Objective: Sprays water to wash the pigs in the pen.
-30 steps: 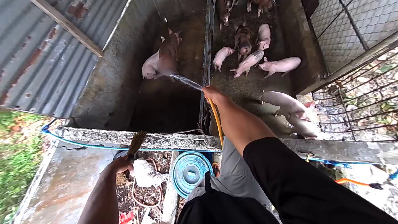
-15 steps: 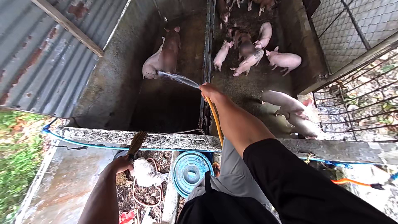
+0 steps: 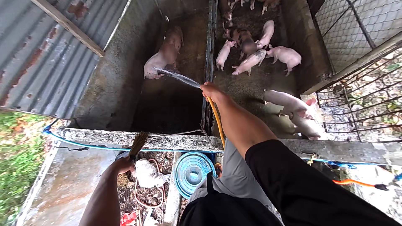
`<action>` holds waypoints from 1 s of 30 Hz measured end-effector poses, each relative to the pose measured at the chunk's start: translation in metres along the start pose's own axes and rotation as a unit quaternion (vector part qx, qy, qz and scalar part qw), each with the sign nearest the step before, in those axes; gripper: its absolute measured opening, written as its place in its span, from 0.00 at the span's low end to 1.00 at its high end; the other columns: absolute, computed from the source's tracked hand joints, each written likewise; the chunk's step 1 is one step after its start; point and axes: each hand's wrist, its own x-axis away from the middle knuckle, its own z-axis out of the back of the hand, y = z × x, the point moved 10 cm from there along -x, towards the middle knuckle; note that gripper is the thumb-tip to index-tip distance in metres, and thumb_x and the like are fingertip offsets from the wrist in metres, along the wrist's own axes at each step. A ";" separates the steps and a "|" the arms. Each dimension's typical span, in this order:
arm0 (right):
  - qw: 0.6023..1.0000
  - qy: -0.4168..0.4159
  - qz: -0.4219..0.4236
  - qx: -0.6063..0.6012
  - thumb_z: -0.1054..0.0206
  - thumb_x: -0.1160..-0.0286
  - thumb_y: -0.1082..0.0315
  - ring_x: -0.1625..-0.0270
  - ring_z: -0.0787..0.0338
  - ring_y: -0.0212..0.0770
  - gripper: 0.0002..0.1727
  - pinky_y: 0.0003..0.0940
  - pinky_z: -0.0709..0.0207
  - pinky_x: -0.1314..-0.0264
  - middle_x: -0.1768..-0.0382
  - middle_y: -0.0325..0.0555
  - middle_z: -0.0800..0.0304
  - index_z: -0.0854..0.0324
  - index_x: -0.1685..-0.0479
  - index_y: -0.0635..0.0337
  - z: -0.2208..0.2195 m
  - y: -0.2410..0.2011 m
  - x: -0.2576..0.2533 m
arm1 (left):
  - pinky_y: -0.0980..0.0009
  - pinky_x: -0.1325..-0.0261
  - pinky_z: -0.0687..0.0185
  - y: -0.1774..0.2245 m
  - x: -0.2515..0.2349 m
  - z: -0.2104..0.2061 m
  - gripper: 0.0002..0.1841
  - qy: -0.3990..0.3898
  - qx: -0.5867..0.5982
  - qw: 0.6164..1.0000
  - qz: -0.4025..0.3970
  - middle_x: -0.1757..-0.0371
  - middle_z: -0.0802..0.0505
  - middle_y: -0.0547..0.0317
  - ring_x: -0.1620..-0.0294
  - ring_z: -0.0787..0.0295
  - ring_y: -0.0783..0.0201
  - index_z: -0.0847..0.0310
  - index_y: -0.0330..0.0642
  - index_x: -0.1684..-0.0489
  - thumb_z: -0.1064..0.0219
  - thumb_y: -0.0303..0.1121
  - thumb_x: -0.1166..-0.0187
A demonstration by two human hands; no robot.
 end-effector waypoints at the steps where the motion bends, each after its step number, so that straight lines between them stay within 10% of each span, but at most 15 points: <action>1: 1.000 0.000 0.000 0.001 0.46 0.09 0.57 0.80 0.31 0.34 0.17 0.30 0.33 0.78 0.76 0.38 0.32 0.27 0.31 0.54 0.000 0.000 0.000 | 0.37 0.14 0.39 0.000 0.000 0.000 0.50 0.000 -0.001 1.000 0.001 0.17 0.24 0.32 0.13 0.32 0.38 0.45 0.36 0.07 0.20 0.42 0.30; 30: 1.000 -0.010 0.005 -0.008 0.46 0.09 0.57 0.81 0.30 0.33 0.17 0.28 0.34 0.79 0.76 0.38 0.31 0.28 0.31 0.54 -0.003 -0.001 0.003 | 0.38 0.15 0.37 -0.005 -0.006 -0.001 0.50 0.004 0.015 1.000 0.004 0.19 0.21 0.34 0.15 0.29 0.39 0.43 0.37 0.08 0.18 0.41 0.32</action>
